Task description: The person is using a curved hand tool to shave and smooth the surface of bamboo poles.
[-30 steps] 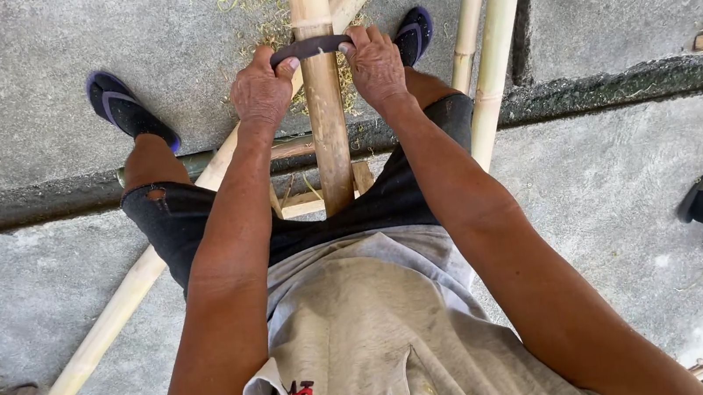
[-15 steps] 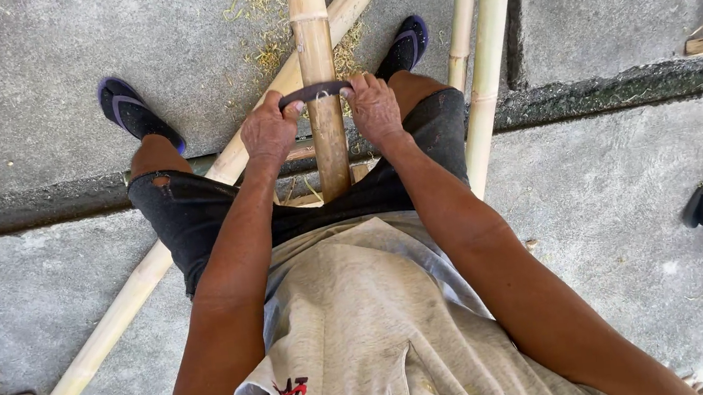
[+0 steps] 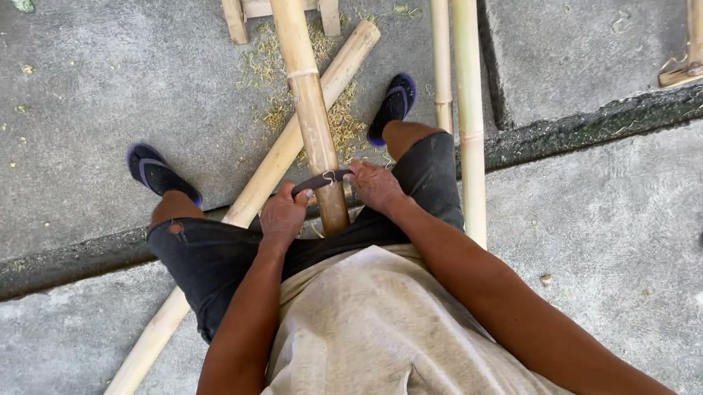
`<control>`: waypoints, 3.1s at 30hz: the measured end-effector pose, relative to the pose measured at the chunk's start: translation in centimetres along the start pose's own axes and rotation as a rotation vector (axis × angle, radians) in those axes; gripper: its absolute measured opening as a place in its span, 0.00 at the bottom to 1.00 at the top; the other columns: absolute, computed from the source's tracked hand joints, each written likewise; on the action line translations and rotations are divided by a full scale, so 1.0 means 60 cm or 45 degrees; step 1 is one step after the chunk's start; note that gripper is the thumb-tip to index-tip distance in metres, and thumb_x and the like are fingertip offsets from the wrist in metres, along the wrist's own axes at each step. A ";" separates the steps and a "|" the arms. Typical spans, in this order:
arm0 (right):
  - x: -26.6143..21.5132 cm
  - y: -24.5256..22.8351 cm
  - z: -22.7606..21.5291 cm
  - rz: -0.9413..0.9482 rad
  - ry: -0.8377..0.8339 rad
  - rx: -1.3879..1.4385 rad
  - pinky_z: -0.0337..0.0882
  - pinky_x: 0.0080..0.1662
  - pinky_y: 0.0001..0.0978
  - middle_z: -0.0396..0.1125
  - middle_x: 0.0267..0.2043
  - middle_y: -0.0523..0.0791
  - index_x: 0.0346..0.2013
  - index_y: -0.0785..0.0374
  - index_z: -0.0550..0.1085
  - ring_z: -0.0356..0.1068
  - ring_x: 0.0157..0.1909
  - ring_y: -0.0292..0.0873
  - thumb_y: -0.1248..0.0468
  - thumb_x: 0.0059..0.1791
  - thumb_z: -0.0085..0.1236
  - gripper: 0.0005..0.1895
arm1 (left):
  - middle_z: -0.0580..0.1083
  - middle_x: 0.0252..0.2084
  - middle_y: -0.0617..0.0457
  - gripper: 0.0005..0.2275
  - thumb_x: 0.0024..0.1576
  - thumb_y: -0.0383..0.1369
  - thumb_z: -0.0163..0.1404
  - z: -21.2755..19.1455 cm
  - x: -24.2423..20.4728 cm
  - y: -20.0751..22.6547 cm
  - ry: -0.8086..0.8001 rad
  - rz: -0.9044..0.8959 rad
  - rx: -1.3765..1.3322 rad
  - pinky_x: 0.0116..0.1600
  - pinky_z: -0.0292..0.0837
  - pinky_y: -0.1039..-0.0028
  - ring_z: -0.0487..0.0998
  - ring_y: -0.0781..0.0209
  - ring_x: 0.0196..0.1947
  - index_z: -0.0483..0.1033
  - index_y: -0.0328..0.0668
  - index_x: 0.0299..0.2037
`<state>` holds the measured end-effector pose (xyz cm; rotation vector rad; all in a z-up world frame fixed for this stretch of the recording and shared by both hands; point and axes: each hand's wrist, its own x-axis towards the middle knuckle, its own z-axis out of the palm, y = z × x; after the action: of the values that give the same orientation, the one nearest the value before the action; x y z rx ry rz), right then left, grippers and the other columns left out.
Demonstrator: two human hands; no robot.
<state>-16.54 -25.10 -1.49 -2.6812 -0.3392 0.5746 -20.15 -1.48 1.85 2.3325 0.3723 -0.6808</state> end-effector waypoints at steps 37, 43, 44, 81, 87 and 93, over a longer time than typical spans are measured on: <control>0.304 -0.024 -0.228 0.047 0.067 -0.134 0.72 0.52 0.47 0.68 0.44 0.48 0.48 0.57 0.70 0.70 0.51 0.50 0.53 0.58 0.49 0.12 | 0.77 0.30 0.45 0.13 0.63 0.42 0.54 -0.112 0.293 0.122 0.302 0.186 -0.465 0.40 0.72 0.55 0.80 0.48 0.32 0.71 0.41 0.45; 0.284 0.006 -0.164 -0.036 0.255 -0.071 0.70 0.51 0.51 0.69 0.45 0.51 0.49 0.59 0.71 0.69 0.50 0.56 0.56 0.56 0.52 0.11 | 0.77 0.33 0.44 0.12 0.62 0.42 0.56 -0.088 0.287 0.106 0.334 0.204 -0.418 0.41 0.71 0.54 0.79 0.46 0.34 0.72 0.43 0.44; 0.283 0.008 -0.154 -0.037 0.295 -0.058 0.69 0.52 0.52 0.69 0.45 0.52 0.49 0.60 0.70 0.69 0.50 0.58 0.57 0.56 0.53 0.11 | 0.77 0.34 0.44 0.12 0.62 0.42 0.56 -0.088 0.288 0.102 0.347 0.229 -0.402 0.42 0.71 0.54 0.79 0.46 0.36 0.72 0.43 0.44; 0.060 -0.039 -0.060 -0.005 0.281 -0.009 0.68 0.51 0.52 0.70 0.43 0.52 0.48 0.60 0.72 0.69 0.48 0.58 0.58 0.55 0.54 0.11 | 0.76 0.37 0.38 0.11 0.63 0.40 0.53 -0.039 0.072 0.026 0.149 0.122 -0.282 0.47 0.69 0.50 0.78 0.38 0.40 0.72 0.41 0.44; -0.009 -0.064 -0.063 0.113 0.003 -0.025 0.68 0.52 0.53 0.70 0.43 0.53 0.47 0.61 0.72 0.70 0.48 0.58 0.56 0.56 0.52 0.12 | 0.77 0.35 0.41 0.12 0.63 0.43 0.51 -0.033 0.014 0.009 -0.045 0.025 -0.217 0.46 0.70 0.51 0.79 0.42 0.38 0.73 0.44 0.46; 0.071 -0.033 -0.082 0.229 -0.201 -0.052 0.69 0.54 0.49 0.69 0.43 0.52 0.49 0.64 0.69 0.71 0.46 0.51 0.54 0.61 0.43 0.15 | 0.73 0.30 0.49 0.13 0.66 0.46 0.47 -0.023 0.081 0.024 -0.073 0.074 -0.086 0.39 0.71 0.56 0.75 0.52 0.31 0.73 0.45 0.45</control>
<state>-10.95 -23.55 2.01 -2.7301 -0.1534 0.8445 -15.01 -1.18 0.74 2.2465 0.2962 -0.6946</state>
